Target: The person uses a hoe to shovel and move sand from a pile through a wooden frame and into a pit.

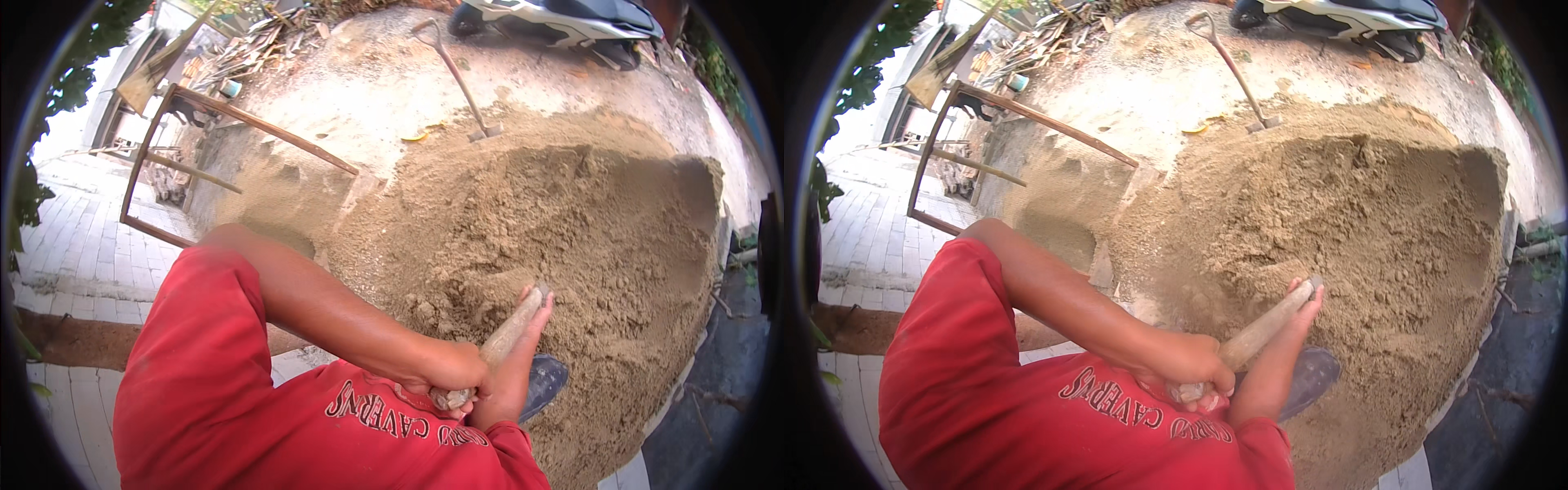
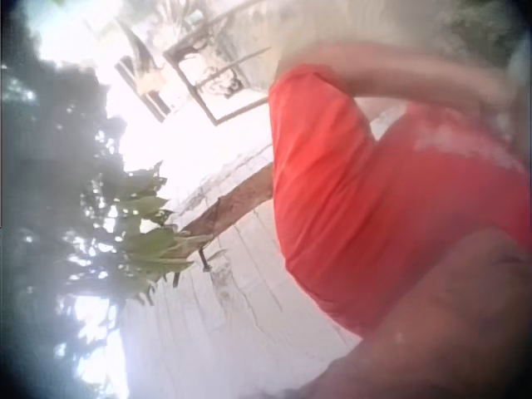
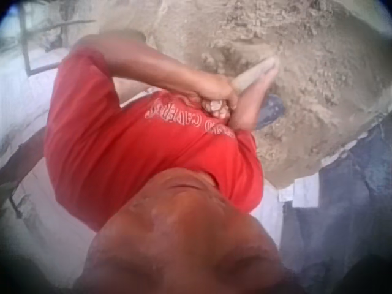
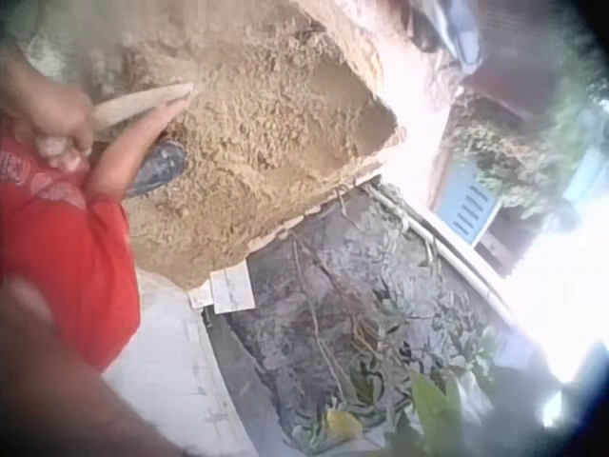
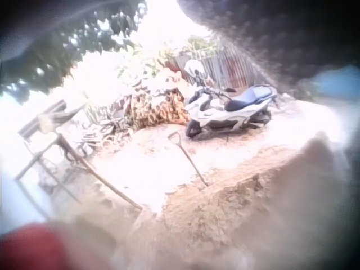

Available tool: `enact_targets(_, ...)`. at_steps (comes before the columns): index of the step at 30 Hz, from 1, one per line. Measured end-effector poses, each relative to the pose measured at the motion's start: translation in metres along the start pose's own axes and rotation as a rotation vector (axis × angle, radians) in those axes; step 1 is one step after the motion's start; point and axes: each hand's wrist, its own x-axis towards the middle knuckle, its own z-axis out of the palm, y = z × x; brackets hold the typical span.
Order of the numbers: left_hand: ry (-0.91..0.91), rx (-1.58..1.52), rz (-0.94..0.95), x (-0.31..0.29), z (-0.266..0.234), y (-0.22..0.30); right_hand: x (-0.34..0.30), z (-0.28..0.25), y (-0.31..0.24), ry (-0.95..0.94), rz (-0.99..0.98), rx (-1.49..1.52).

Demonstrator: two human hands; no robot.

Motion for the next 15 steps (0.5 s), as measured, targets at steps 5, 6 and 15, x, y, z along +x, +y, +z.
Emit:
enact_targets(5, -0.128, 0.012, 0.107, -0.020, -0.013, 0.001, -0.063, 0.013, -0.005, 0.211, -0.150, -0.321)
enact_targets(6, -0.138, 0.013, 0.137, -0.033, -0.025, -0.003, -0.082, 0.035, -0.014, 0.264, -0.294, -0.365)
enact_targets(15, -0.273, 0.054, 0.583, -0.130, -0.293, -0.171, -0.138, 0.290, -0.008, 0.585, -0.877, -0.369)
